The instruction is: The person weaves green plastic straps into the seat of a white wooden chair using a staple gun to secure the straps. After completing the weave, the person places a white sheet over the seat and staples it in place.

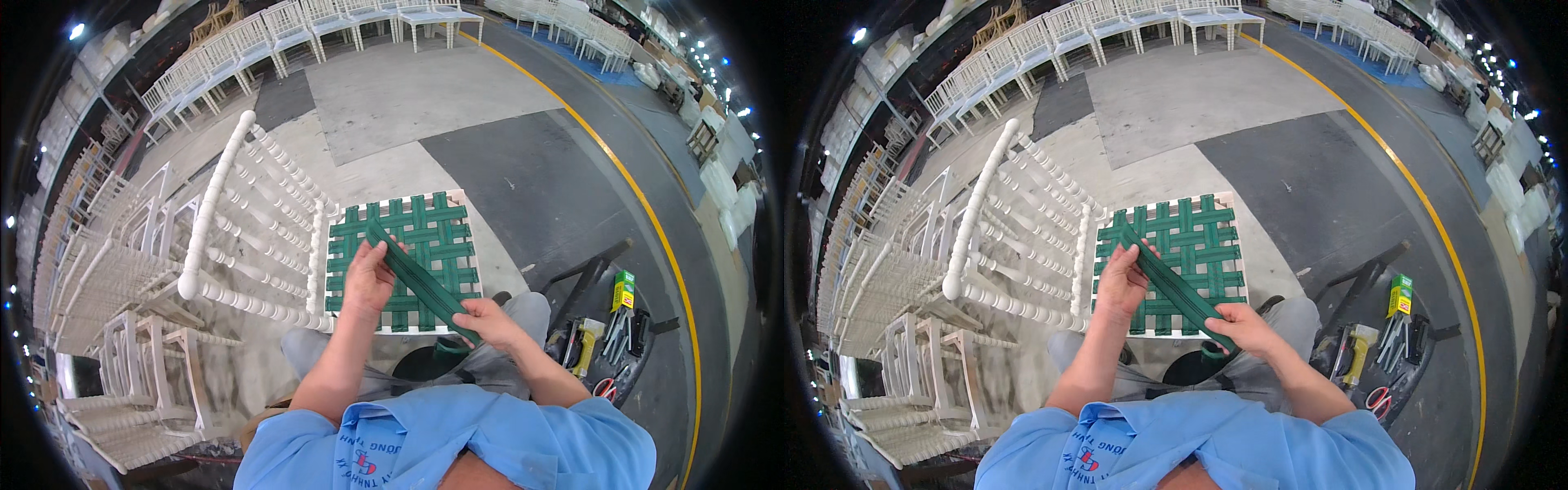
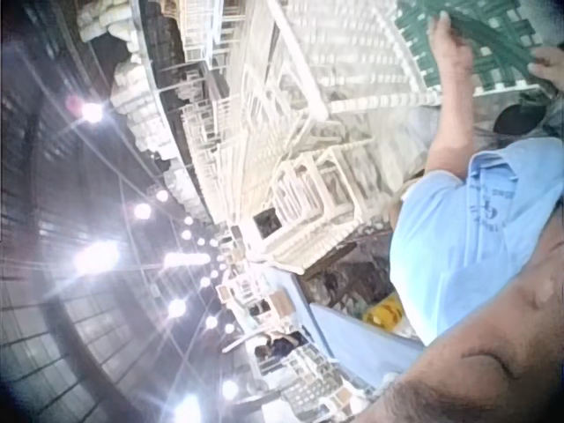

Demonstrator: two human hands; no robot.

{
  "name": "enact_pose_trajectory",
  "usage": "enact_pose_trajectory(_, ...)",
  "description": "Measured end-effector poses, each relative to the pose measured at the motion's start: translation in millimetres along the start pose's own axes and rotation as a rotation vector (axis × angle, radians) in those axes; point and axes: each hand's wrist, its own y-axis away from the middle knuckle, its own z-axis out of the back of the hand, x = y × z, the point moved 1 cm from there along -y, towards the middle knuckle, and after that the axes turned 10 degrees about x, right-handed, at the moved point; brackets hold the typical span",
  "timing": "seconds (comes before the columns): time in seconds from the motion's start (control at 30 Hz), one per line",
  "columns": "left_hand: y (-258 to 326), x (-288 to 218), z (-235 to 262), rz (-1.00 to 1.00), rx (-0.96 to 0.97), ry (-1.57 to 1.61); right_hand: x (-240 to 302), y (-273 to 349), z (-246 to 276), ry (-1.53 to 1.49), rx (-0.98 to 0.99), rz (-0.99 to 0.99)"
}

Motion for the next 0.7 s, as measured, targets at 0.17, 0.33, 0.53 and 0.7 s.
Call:
enact_pose_trajectory(0.17, -36, -6, 21, -0.004, -0.107, -0.233, 8, 28, 37, 0.026, -0.112, -0.059)
enact_pose_trajectory(0.33, -80, 31, 79, 0.228, -0.152, -0.930, -20, 8, 88, 0.299, -0.373, -0.196)
enact_pose_trajectory(0.53, -96, 76, 131, 0.170, -0.236, -1.526, -42, -74, 80, 0.959, -0.694, 0.136)
enact_pose_trajectory(0.7, -93, 87, 142, 0.198, -0.284, -1.472, -51, -165, 29, -0.193, -0.294, -0.283)
